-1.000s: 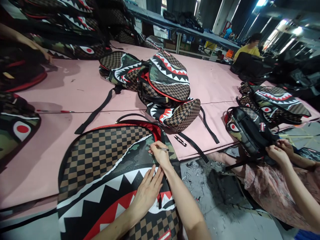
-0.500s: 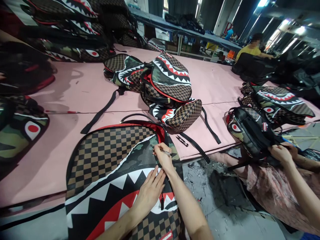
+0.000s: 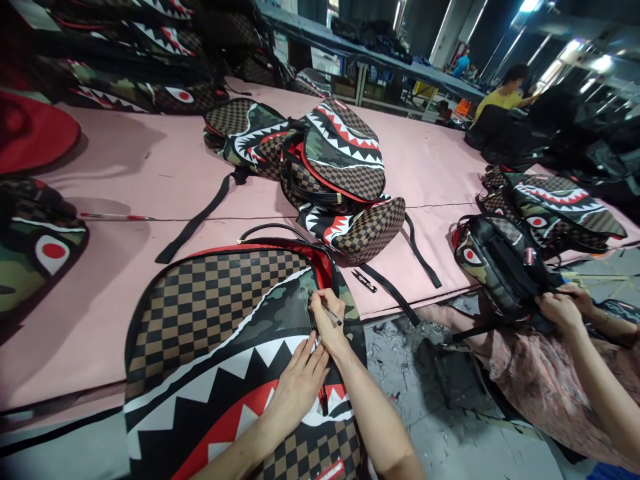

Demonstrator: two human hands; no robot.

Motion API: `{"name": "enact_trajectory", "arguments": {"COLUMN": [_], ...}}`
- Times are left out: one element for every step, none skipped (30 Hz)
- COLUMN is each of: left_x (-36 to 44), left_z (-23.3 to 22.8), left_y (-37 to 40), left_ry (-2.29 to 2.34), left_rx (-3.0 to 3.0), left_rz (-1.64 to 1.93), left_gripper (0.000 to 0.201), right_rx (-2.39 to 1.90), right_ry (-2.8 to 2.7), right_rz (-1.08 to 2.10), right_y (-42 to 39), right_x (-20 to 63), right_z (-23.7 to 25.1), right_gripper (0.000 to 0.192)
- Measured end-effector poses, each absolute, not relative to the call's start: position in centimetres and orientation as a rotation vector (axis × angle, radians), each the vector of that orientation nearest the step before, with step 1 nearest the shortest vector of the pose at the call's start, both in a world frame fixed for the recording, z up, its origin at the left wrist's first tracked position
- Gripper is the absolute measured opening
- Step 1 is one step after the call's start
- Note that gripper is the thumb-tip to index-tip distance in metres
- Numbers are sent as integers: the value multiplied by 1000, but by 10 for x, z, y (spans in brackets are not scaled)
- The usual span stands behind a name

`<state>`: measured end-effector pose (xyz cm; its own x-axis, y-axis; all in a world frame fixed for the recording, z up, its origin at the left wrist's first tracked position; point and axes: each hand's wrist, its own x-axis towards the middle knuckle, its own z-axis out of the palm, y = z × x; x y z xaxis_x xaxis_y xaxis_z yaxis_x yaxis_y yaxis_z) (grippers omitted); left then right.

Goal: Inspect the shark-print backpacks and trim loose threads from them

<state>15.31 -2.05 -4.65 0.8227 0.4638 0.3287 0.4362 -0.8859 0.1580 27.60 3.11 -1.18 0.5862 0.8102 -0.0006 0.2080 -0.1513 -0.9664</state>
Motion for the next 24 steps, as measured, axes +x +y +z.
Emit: {"name": "enact_trajectory", "arguments": {"left_x": [153, 153, 153, 153, 153, 154, 154, 154, 154, 154, 155, 154, 154, 154, 154, 154, 154, 154, 153, 153, 153, 153, 153, 153], "left_z": [-46, -46, -45, -45, -46, -46, -46, -46, -46, -46, -46, -46, -46, -46, -46, -46, -46, -46, -46, -46, -46, -46, -46, -46], "left_y": [-20, -20, -20, -20, -20, -20, -20, -21, -21, -21, -21, -21, -21, -20, -20, -20, -20, -20, -20, -20, -20, -19, -20, -20], "left_ry": [714, 707, 706, 711, 717, 723, 725, 725, 723, 722, 723, 726, 728, 730, 728, 728, 728, 726, 725, 723, 719, 716, 716, 718], "left_rx": [2926, 2923, 2918, 2911, 2907, 2904, 2905, 2910, 2916, 2923, 2930, 2935, 2940, 2942, 2941, 2937, 2929, 2919, 2911, 2906, 2905, 2906, 2906, 2904], "left_rz": [549, 544, 543, 546, 552, 557, 560, 559, 556, 552, 550, 551, 551, 553, 553, 550, 545, 540, 535, 529, 527, 531, 537, 543], "left_gripper": [34, 34, 34, 34, 34, 33, 33, 33, 33, 33, 33, 33, 33, 33, 33, 34, 34, 34, 35, 35, 35, 34, 34, 34], "right_rx": [-1681, -1684, -1688, -1691, -1693, -1695, -1696, -1696, -1694, -1690, -1684, -1680, -1677, -1679, -1683, -1691, -1699, -1708, -1715, -1721, -1725, -1727, -1727, -1727], "right_ry": [-857, -858, -860, -863, -865, -866, -866, -867, -868, -869, -872, -876, -879, -882, -883, -884, -885, -887, -892, -900, -906, -907, -906, -902], "right_rz": [659, 659, 659, 658, 656, 652, 647, 643, 639, 637, 636, 635, 634, 632, 630, 629, 629, 628, 627, 625, 622, 619, 617, 615], "right_y": [31, 32, 32, 32, 32, 32, 32, 32, 32, 32, 32, 33, 33, 33, 33, 33, 33, 33, 33, 33, 33, 33, 33, 33], "right_x": [276, 276, 276, 276, 276, 277, 277, 277, 277, 277, 277, 277, 277, 277, 277, 276, 276, 276, 276, 276, 276, 276, 276, 276], "right_z": [-12, -12, -12, -12, -13, -14, -15, -15, -16, -17, -17, -17, -17, -17, -16, -16, -15, -15, -14, -14, -13, -13, -13, -14], "right_gripper": [21, 21, 21, 21, 21, 21, 21, 21, 21, 21, 21, 21, 22, 21, 21, 21, 21, 21, 21, 21, 22, 22, 22, 22]}}
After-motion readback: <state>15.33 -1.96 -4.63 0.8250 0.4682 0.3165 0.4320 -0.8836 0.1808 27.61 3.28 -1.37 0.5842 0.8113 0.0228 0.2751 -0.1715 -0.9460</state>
